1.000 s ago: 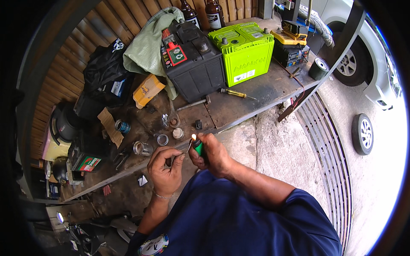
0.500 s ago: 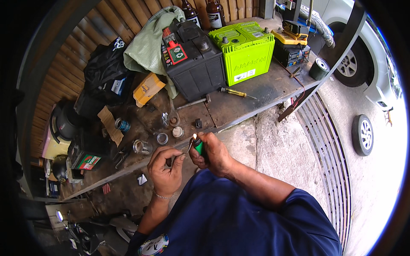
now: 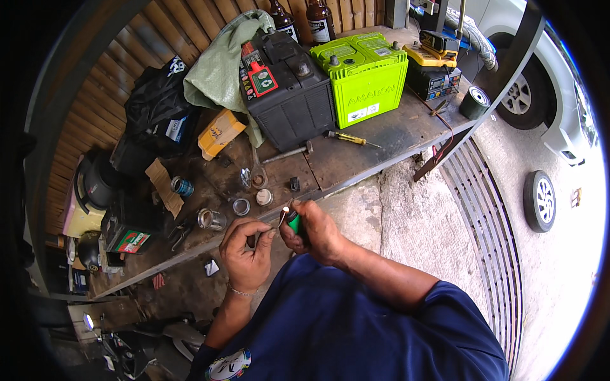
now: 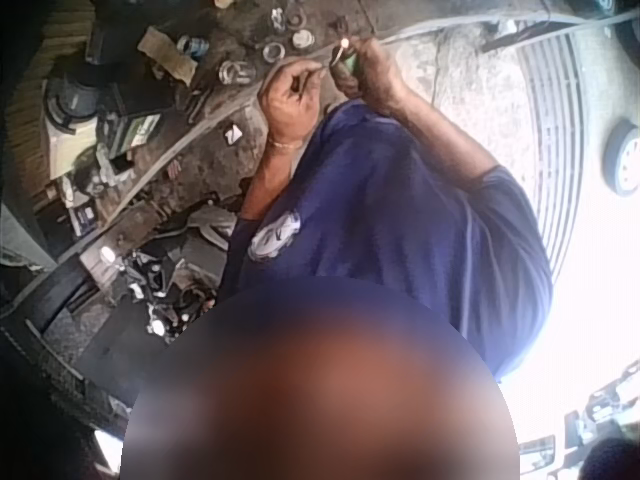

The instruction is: The person holds a small black electronic component and uses a green lighter to heat its surface repeatedly. They rotate the component and apply the flame to different areas, then set the lighter down and continue handling the component with both hands.

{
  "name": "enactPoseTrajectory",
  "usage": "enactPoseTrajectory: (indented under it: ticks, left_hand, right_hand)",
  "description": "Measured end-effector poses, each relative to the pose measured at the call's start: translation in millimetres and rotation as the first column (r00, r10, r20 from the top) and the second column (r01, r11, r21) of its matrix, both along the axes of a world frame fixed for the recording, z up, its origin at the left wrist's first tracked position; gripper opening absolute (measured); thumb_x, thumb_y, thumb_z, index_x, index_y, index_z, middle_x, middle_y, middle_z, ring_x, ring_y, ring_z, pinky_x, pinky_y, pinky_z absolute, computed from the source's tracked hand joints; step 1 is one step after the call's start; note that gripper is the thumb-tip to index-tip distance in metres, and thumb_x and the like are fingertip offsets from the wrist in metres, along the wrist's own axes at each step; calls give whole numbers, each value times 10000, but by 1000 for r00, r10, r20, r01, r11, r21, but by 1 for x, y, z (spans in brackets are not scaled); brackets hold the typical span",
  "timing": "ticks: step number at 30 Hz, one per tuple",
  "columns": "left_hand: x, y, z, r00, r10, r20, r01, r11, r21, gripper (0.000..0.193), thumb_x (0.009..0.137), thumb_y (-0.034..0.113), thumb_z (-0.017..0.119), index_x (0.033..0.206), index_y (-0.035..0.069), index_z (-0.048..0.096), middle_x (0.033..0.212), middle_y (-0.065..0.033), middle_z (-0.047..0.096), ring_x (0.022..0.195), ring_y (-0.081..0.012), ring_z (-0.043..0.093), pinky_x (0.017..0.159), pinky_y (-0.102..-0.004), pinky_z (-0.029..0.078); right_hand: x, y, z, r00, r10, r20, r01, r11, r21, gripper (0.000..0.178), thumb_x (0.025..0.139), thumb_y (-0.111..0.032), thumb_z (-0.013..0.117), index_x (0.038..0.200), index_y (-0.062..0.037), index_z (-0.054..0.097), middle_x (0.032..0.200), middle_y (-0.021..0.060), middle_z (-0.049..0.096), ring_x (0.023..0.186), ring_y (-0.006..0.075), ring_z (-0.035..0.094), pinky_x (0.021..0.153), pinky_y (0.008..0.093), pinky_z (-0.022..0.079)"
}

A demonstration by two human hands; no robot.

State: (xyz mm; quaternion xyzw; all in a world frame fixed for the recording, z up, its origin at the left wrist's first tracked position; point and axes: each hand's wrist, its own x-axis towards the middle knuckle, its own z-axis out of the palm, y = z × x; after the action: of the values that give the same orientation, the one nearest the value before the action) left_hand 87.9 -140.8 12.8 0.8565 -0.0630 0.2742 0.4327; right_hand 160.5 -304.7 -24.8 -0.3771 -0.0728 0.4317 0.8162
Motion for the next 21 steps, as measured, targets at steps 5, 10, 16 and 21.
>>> enactPoseTrajectory:
  ticks: [5, 10, 16, 21]
  left_hand:
    - [0, 0, 1, 1000, -2, 0, 2, 1000, 1, 126, 889, 16, 814, 981, 40, 731, 936, -101, 730, 847, -251, 723, 746, -338, 565]
    - [0, 0, 2, 1000, -1, -9, 1, 1000, -12, 124, 889, 21, 818, 978, 37, 732, 937, -103, 731, 847, -252, 721, 748, -339, 566]
    - [0, 1, 2, 1000, -7, 7, 7, 1000, -1, 128, 889, 27, 822, 979, 37, 732, 934, -102, 730, 845, -252, 720, 747, -339, 566]
    - [-1, 1, 2, 1000, -11, 4, 11, 1000, -3, 131, 890, 26, 821, 981, 37, 729, 932, -102, 729, 843, -251, 719, 743, -341, 565]
  right_hand:
    - [0, 0, 0, 1000, -6, -12, 6, 1000, -9, 562, 1045, -530, 321, 737, -102, 517, 608, 21, 429, 546, 151, 356, 536, 305, 299]
    - [4, -1, 1, 999, -32, -32, 33, 999, 31, 560, 1041, -541, 349, 743, -100, 524, 612, 21, 434, 547, 149, 358, 534, 304, 296]
    - [5, -2, 2, 998, -35, -46, 37, 998, 45, 546, 1044, -532, 351, 747, -106, 519, 627, 18, 434, 554, 144, 359, 534, 301, 283]
    - [5, -2, 3, 999, -32, -34, 34, 998, 50, 530, 1050, -522, 340, 763, -112, 514, 645, 13, 435, 564, 139, 363, 536, 300, 277]
